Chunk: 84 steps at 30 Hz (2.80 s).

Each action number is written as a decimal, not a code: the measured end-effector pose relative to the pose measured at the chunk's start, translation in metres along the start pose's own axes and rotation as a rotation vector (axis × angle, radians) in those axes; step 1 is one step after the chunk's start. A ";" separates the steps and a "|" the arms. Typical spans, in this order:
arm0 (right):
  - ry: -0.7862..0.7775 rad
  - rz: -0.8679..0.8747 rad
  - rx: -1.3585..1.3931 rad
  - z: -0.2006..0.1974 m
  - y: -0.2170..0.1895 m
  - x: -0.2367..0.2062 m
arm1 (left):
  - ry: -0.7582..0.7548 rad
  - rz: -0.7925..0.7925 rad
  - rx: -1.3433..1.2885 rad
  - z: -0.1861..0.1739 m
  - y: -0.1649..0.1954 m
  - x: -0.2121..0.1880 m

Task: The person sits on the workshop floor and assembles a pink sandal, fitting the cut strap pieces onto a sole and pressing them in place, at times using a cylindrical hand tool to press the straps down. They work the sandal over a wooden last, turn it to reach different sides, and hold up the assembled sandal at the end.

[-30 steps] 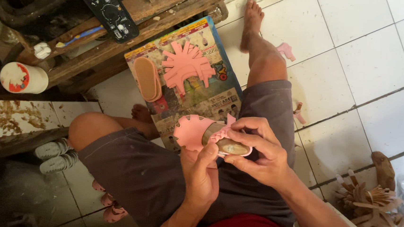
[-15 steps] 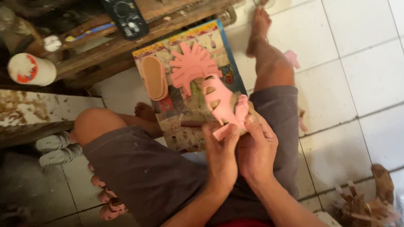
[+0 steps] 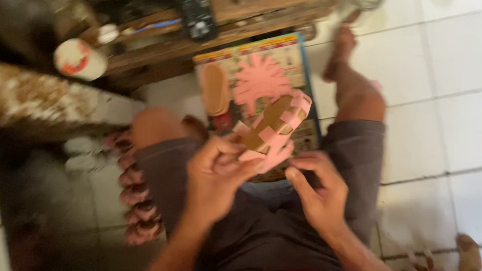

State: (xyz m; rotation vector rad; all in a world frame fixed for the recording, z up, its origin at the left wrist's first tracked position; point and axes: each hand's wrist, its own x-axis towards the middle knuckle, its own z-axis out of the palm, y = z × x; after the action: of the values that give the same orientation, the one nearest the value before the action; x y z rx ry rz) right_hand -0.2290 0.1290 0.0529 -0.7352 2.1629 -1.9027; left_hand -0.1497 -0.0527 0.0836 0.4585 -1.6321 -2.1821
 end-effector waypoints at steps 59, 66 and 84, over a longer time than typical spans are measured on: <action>-0.859 -0.099 -0.258 0.111 -0.044 0.052 | -0.200 0.347 0.978 -0.110 0.057 -0.070; -0.942 -0.216 -0.010 0.104 -0.037 0.068 | -0.274 0.438 0.953 -0.116 0.051 -0.064; -0.962 0.356 0.445 0.084 -0.006 0.103 | 0.096 -0.062 -0.187 -0.108 -0.015 -0.090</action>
State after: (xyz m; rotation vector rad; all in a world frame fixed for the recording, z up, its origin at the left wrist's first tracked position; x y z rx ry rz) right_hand -0.2794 0.0063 0.0640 -0.8473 1.1380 -1.3354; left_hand -0.0221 -0.0961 0.0427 0.5556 -1.3660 -2.2937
